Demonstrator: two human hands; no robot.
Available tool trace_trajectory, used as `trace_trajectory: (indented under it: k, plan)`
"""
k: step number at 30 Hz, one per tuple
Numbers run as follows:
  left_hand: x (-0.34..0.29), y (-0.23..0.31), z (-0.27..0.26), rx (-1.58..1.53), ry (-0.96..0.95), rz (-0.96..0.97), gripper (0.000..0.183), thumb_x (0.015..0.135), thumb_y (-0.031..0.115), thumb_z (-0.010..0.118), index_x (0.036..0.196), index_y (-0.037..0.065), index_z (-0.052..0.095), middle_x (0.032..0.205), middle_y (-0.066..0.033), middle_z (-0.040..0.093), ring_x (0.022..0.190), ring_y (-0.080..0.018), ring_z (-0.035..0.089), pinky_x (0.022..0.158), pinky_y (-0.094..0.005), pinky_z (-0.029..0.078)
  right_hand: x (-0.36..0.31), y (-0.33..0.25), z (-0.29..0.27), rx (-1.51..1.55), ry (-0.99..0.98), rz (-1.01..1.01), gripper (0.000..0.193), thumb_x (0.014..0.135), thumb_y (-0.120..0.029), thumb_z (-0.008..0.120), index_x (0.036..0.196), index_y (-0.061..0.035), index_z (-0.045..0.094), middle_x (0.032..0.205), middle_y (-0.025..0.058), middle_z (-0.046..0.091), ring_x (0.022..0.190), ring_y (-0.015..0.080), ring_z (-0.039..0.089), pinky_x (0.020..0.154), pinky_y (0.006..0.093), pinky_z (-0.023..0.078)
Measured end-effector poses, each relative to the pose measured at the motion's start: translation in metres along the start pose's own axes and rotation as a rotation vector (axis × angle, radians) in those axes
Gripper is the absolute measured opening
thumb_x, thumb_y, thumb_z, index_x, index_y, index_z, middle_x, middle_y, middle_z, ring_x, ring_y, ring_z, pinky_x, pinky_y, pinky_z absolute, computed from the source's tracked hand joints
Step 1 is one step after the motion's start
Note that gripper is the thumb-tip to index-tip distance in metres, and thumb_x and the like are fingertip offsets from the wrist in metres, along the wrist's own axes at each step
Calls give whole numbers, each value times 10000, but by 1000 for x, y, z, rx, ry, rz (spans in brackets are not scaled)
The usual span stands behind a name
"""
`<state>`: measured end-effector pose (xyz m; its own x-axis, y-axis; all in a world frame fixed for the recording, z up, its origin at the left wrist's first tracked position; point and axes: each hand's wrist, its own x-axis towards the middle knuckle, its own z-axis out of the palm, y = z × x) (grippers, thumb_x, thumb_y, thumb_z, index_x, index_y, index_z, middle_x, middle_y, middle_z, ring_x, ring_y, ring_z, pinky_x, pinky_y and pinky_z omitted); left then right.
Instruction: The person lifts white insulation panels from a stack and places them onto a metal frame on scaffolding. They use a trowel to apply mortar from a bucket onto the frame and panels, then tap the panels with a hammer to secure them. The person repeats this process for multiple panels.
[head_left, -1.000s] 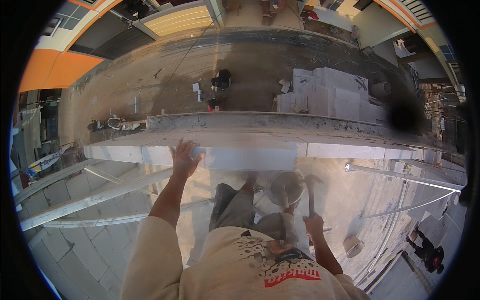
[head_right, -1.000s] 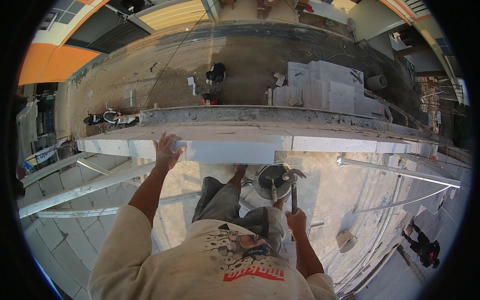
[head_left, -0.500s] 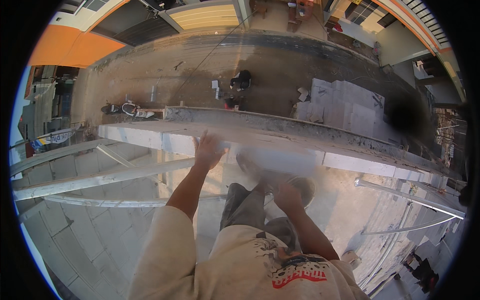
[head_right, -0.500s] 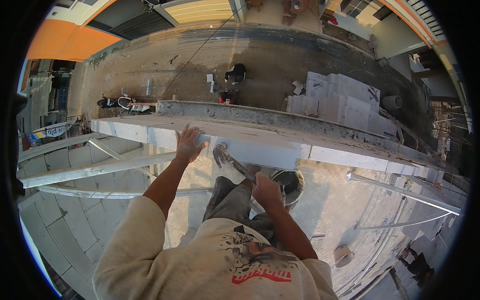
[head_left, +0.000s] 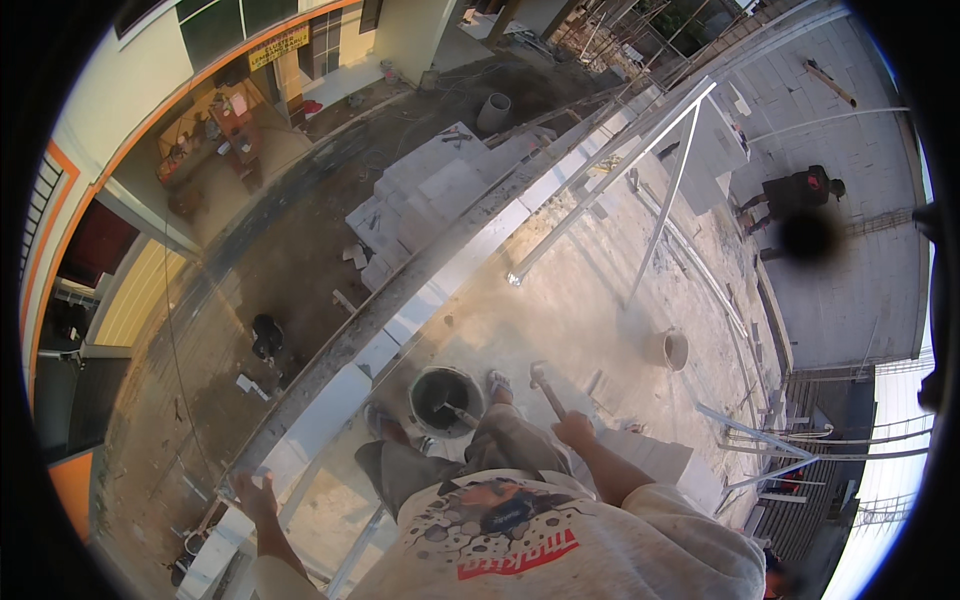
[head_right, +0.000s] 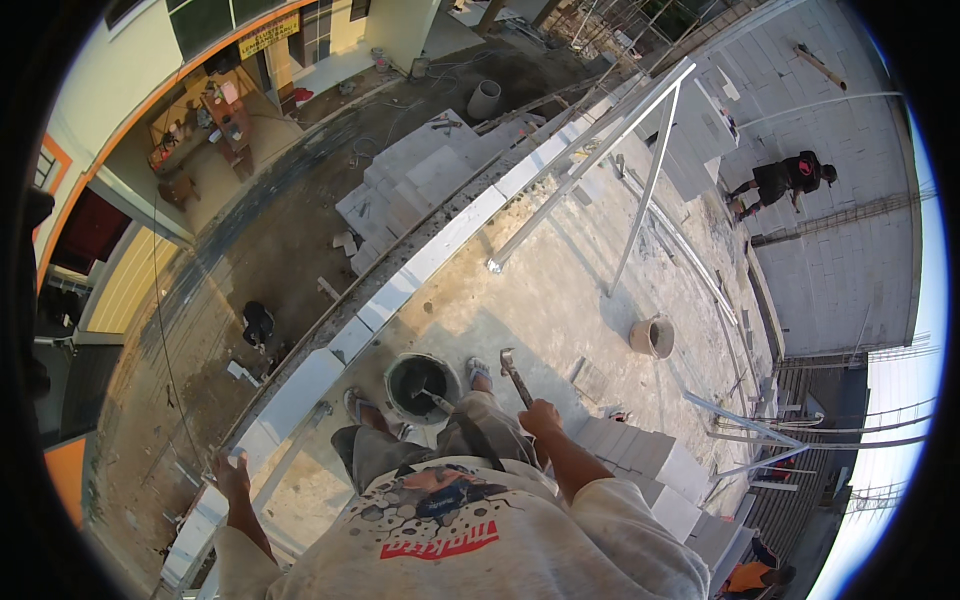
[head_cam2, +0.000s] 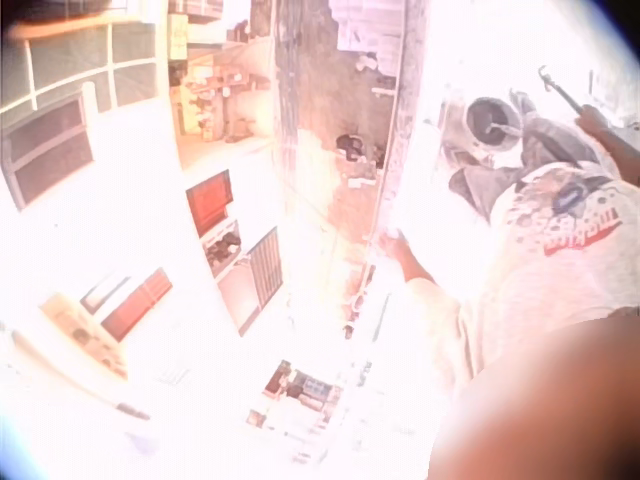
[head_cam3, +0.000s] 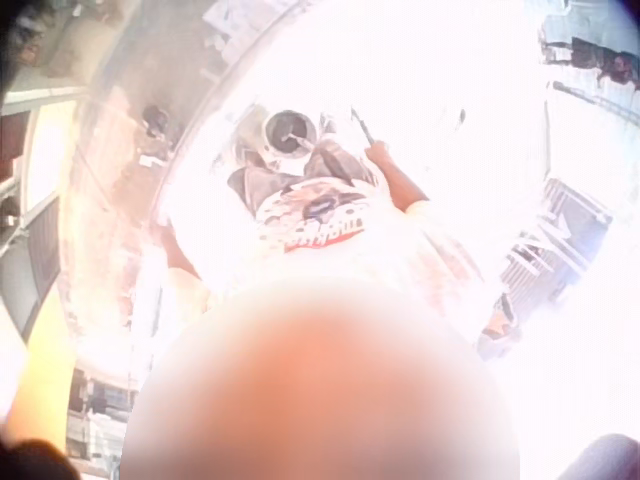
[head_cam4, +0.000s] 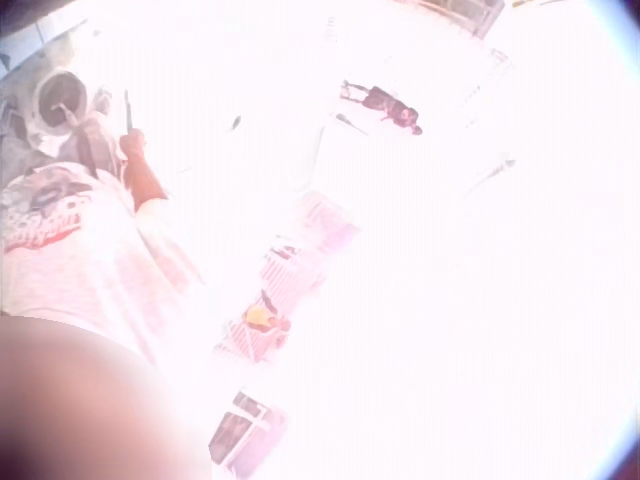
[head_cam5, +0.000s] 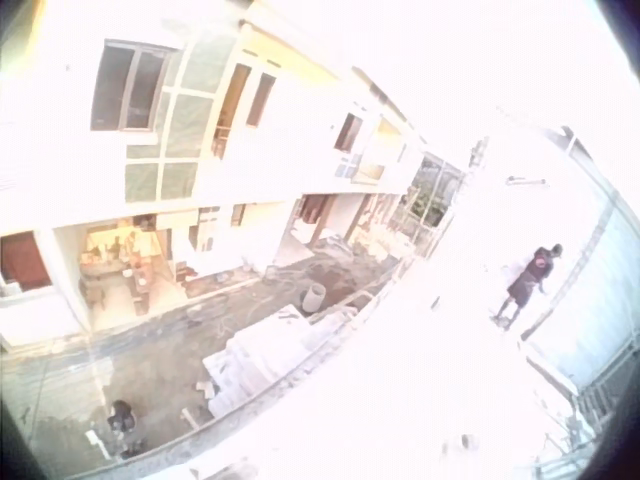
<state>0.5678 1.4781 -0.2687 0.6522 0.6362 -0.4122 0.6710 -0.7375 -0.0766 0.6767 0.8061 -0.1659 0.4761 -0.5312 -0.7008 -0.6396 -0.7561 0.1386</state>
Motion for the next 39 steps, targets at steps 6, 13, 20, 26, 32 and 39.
trace_trajectory:
  k: [6, 13, 20, 26, 32, 39]
  plan:
    - [-58, 73, -6, 61, 169, -392, 729, 934, 639, 403, 1466, 148, 320, 1504, -82, 363, 1436, -251, 254, 1118, -661, 74, 125, 89, -37, 309, -83, 287, 291, 791, -141, 553, 984, 23, 696, 878, 192, 709, 699, 291, 706, 679, 404, 559]
    - [-221, 173, 34, -196, -185, -415, 572, 947, 520, 479, 1243, 41, 577, 1181, -193, 632, 1130, -354, 585, 984, -453, 425, 353, 115, -74, -367, -250, -92, 279, 854, -170, 534, 984, 24, 686, 887, 191, 703, 752, 297, 708, 664, 397, 565]
    - [-308, 370, 135, -288, -348, -384, 530, 914, 475, 559, 1237, 57, 596, 1205, -213, 623, 1166, -372, 558, 977, -435, 441, 523, 153, -50, -649, -110, -429, 400, 881, -139, 573, 1266, -42, 528, 1153, 179, 596, 1019, 334, 636, 847, 410, 537]
    - [-278, 428, 188, -438, -299, -475, 604, 869, 471, 624, 1296, 53, 536, 1288, -227, 556, 1193, -391, 526, 1006, -441, 420, 499, 252, -92, -828, -324, -232, 344, 837, -276, 609, 1070, -32, 675, 1120, 217, 653, 1087, 346, 623, 917, 428, 509]
    - [-218, 416, 273, -540, -157, -602, 712, 819, 478, 674, 1347, 46, 473, 1300, -229, 538, 1226, -381, 493, 1031, -448, 394, 539, 260, -119, -894, -256, -387, 478, 777, -214, 640, 1190, 11, 554, 1051, 264, 663, 1009, 370, 652, 867, 452, 519]
    - [-166, 393, 387, -631, -178, -750, 873, 754, 494, 734, 1414, 46, 379, 1381, -223, 457, 1328, -369, 383, 1072, -454, 355, 534, 315, -152, -378, -289, -204, 262, 837, -186, 626, 1022, 1, 629, 841, 147, 682, 775, 272, 701, 551, 398, 582]
